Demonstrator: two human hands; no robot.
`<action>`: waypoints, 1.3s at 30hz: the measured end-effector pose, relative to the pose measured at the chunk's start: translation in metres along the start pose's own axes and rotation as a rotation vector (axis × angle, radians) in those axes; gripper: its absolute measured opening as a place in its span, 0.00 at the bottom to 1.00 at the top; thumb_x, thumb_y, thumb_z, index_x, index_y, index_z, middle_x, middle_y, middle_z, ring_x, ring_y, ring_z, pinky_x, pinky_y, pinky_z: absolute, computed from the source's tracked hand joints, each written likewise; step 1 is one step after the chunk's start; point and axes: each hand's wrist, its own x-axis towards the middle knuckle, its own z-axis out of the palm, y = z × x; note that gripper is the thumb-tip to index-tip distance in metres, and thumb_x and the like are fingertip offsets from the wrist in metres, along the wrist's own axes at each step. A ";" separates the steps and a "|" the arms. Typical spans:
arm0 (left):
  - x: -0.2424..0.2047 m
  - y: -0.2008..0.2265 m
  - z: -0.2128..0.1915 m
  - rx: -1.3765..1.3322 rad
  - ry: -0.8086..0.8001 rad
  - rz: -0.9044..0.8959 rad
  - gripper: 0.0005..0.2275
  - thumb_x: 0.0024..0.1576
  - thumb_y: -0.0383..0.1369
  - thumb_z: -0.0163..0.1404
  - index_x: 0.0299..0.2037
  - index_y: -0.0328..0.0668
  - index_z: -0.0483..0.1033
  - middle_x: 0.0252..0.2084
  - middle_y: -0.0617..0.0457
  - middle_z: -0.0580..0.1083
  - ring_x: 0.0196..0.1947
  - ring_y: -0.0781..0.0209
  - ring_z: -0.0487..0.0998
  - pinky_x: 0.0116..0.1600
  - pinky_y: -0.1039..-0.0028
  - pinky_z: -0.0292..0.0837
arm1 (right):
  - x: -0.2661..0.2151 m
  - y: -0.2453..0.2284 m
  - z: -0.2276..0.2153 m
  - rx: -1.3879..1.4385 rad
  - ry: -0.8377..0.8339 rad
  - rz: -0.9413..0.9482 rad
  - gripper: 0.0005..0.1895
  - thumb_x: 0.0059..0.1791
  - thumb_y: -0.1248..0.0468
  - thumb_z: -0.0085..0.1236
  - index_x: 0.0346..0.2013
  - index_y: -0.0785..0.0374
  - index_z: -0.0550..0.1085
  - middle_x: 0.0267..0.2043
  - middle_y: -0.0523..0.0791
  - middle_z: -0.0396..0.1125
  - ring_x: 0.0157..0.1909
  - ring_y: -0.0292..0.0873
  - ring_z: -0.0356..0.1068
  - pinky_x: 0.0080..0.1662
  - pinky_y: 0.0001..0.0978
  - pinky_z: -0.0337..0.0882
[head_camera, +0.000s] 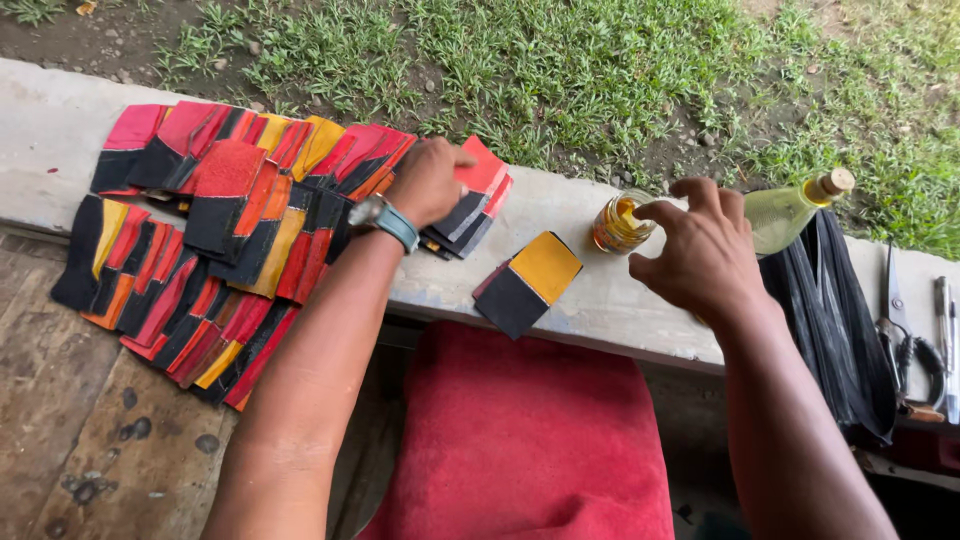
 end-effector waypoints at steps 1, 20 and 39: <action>-0.002 0.004 -0.002 0.064 0.037 0.036 0.15 0.50 0.21 0.57 0.48 0.40 0.84 0.50 0.39 0.77 0.52 0.42 0.79 0.59 0.60 0.74 | 0.011 0.001 0.001 -0.037 -0.062 0.015 0.30 0.35 0.52 0.72 0.53 0.47 0.80 0.67 0.50 0.57 0.66 0.61 0.53 0.66 0.50 0.57; -0.100 0.124 0.027 -0.173 -0.031 -0.098 0.21 0.46 0.28 0.66 0.45 0.31 0.68 0.44 0.36 0.73 0.47 0.35 0.77 0.51 0.54 0.72 | 0.044 0.010 0.031 0.025 -0.262 0.045 0.28 0.38 0.65 0.65 0.53 0.45 0.80 0.55 0.46 0.68 0.59 0.51 0.68 0.61 0.56 0.61; -0.097 0.121 0.037 -0.206 -0.092 -0.104 0.20 0.47 0.25 0.61 0.51 0.35 0.77 0.54 0.39 0.70 0.51 0.40 0.74 0.56 0.60 0.71 | -0.059 -0.026 -0.064 0.615 0.082 0.037 0.35 0.41 0.69 0.65 0.63 0.55 0.69 0.47 0.46 0.72 0.47 0.44 0.74 0.52 0.38 0.75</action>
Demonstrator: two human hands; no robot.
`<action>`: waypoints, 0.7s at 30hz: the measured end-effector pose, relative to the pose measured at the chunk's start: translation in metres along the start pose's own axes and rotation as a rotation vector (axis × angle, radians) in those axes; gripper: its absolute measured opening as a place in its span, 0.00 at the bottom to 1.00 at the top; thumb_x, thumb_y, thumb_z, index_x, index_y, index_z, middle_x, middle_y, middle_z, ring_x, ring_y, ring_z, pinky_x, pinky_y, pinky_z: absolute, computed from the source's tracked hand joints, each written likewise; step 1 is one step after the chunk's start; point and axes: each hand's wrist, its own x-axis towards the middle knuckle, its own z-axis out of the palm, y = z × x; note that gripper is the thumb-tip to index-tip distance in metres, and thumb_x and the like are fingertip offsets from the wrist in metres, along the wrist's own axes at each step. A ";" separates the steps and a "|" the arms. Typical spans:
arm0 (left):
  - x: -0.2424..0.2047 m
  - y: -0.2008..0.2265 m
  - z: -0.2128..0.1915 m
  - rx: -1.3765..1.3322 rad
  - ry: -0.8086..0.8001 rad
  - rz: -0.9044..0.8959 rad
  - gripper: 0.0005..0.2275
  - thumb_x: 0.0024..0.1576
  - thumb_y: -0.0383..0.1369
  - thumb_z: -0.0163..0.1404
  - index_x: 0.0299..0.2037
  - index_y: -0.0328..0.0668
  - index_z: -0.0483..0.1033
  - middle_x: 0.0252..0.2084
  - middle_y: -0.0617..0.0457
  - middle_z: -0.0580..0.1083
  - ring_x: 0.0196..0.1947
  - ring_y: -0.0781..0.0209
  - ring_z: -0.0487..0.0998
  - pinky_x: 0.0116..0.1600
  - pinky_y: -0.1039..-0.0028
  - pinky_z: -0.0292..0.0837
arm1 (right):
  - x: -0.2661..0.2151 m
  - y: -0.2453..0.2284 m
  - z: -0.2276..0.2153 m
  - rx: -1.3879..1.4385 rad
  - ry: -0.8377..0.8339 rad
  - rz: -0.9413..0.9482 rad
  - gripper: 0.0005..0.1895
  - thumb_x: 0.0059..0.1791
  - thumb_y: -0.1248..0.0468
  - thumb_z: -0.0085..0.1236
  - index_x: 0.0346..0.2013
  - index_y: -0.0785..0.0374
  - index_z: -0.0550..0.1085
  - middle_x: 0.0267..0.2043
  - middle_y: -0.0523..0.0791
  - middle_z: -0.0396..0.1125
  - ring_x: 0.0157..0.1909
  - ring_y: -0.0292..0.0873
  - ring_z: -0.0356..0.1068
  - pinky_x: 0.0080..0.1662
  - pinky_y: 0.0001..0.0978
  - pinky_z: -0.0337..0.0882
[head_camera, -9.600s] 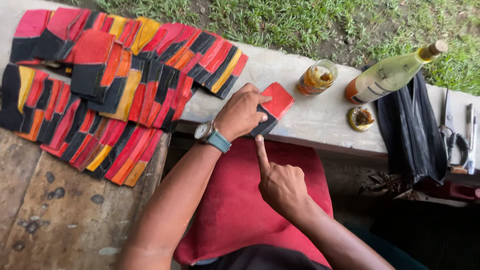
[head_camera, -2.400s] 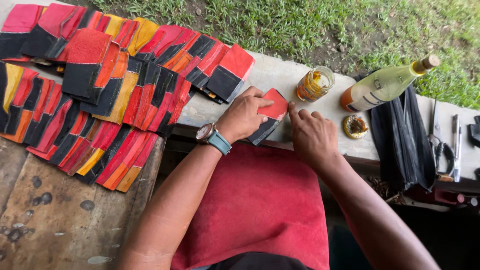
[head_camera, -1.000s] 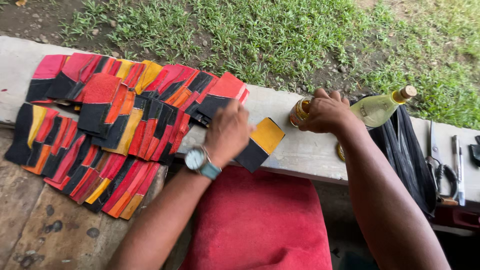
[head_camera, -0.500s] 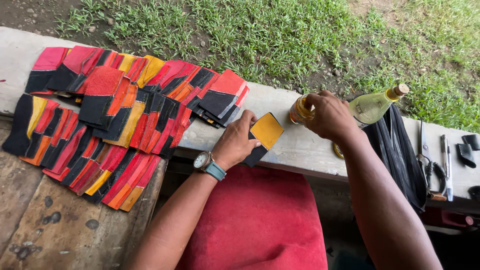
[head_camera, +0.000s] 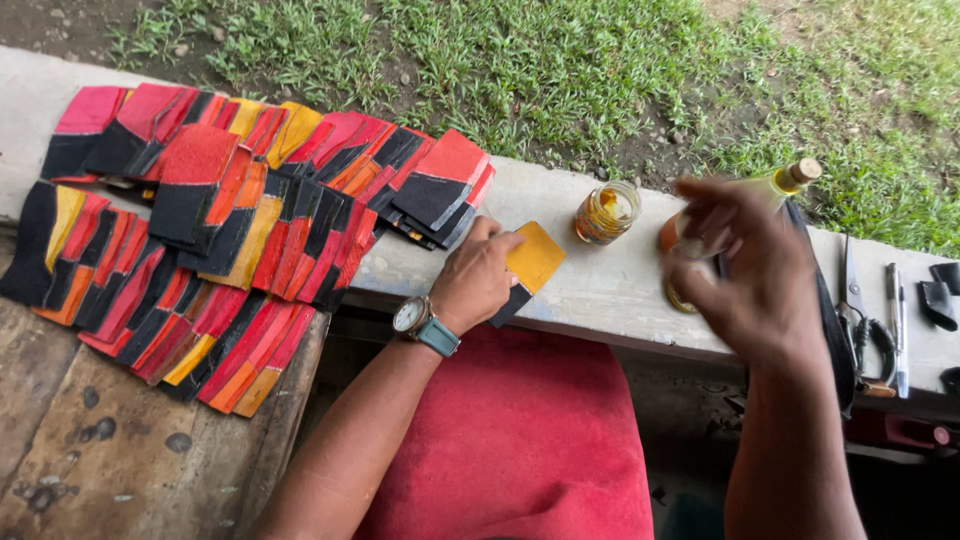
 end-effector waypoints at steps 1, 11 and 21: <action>0.000 -0.002 -0.001 0.001 -0.032 0.041 0.18 0.49 0.25 0.60 0.51 0.36 0.78 0.54 0.41 0.71 0.52 0.42 0.75 0.57 0.62 0.71 | -0.009 0.001 0.008 0.076 -0.103 0.118 0.40 0.40 0.68 0.63 0.69 0.52 0.67 0.42 0.44 0.76 0.41 0.40 0.77 0.49 0.36 0.77; 0.005 -0.009 -0.001 0.039 -0.124 0.046 0.18 0.48 0.27 0.62 0.51 0.42 0.81 0.54 0.45 0.72 0.52 0.46 0.76 0.58 0.62 0.71 | -0.003 0.067 0.107 0.091 -0.516 0.409 0.54 0.39 0.67 0.56 0.78 0.46 0.46 0.25 0.51 0.76 0.27 0.41 0.74 0.38 0.35 0.75; -0.001 -0.013 0.001 0.023 -0.094 0.118 0.17 0.50 0.27 0.60 0.51 0.40 0.81 0.55 0.43 0.72 0.52 0.45 0.76 0.58 0.61 0.71 | -0.034 0.030 0.118 -0.027 -0.488 0.263 0.56 0.40 0.61 0.61 0.78 0.52 0.43 0.29 0.54 0.76 0.32 0.56 0.78 0.42 0.45 0.76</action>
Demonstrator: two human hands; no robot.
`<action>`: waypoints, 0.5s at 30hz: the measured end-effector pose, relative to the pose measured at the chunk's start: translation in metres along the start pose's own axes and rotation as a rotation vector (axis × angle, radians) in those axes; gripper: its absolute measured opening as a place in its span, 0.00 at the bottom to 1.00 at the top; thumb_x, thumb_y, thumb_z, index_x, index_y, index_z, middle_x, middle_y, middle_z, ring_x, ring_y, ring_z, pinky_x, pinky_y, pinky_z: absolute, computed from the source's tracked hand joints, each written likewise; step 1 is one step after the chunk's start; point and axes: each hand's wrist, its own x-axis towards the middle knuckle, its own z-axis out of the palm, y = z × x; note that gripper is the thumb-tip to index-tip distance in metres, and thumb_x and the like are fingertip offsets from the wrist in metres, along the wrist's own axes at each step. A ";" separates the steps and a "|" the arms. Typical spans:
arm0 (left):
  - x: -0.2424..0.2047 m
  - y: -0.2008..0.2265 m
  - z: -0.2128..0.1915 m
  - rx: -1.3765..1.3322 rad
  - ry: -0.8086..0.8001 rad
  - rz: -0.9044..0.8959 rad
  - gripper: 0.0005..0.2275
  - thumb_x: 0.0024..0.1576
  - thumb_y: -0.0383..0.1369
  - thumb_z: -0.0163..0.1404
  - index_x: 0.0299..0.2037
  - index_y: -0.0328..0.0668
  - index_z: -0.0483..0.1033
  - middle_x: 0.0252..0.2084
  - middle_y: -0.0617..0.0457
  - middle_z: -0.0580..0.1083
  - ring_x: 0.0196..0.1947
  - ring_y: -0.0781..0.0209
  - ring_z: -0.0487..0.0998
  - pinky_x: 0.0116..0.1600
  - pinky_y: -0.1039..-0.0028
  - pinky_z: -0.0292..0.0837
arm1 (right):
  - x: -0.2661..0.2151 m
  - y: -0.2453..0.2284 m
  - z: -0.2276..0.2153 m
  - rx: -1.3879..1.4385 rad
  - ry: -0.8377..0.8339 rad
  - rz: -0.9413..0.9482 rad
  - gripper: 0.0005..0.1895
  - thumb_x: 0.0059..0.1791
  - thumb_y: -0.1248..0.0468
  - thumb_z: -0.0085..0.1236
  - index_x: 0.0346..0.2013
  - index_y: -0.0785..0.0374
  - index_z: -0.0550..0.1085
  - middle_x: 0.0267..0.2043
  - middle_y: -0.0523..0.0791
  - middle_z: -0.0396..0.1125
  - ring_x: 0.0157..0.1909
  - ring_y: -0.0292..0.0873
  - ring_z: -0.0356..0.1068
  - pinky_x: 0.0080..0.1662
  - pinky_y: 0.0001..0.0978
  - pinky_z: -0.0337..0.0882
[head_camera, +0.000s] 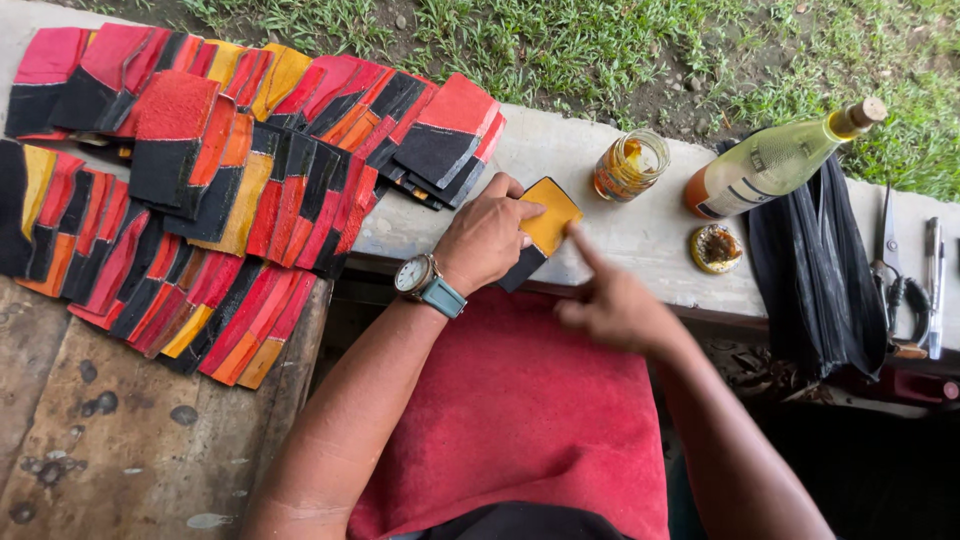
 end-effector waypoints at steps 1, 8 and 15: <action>0.000 0.000 0.000 -0.007 0.005 0.005 0.17 0.50 0.27 0.60 0.51 0.41 0.81 0.55 0.43 0.71 0.52 0.45 0.76 0.58 0.61 0.71 | -0.007 -0.004 0.005 -0.044 -0.027 -0.070 0.59 0.39 0.62 0.62 0.78 0.56 0.39 0.29 0.55 0.75 0.33 0.56 0.78 0.43 0.43 0.77; 0.002 -0.006 0.001 -0.018 0.010 0.021 0.16 0.51 0.27 0.60 0.51 0.42 0.82 0.55 0.43 0.72 0.52 0.45 0.76 0.59 0.61 0.71 | -0.017 -0.017 0.026 0.022 0.037 -0.018 0.58 0.38 0.64 0.60 0.77 0.57 0.37 0.29 0.52 0.77 0.31 0.53 0.79 0.40 0.41 0.77; -0.004 0.002 0.001 0.010 0.132 -0.085 0.16 0.50 0.28 0.61 0.47 0.32 0.76 0.50 0.39 0.71 0.47 0.39 0.77 0.52 0.57 0.74 | -0.038 -0.032 0.013 -0.249 0.268 -0.126 0.31 0.40 0.57 0.67 0.56 0.50 0.67 0.29 0.46 0.76 0.31 0.51 0.77 0.37 0.43 0.76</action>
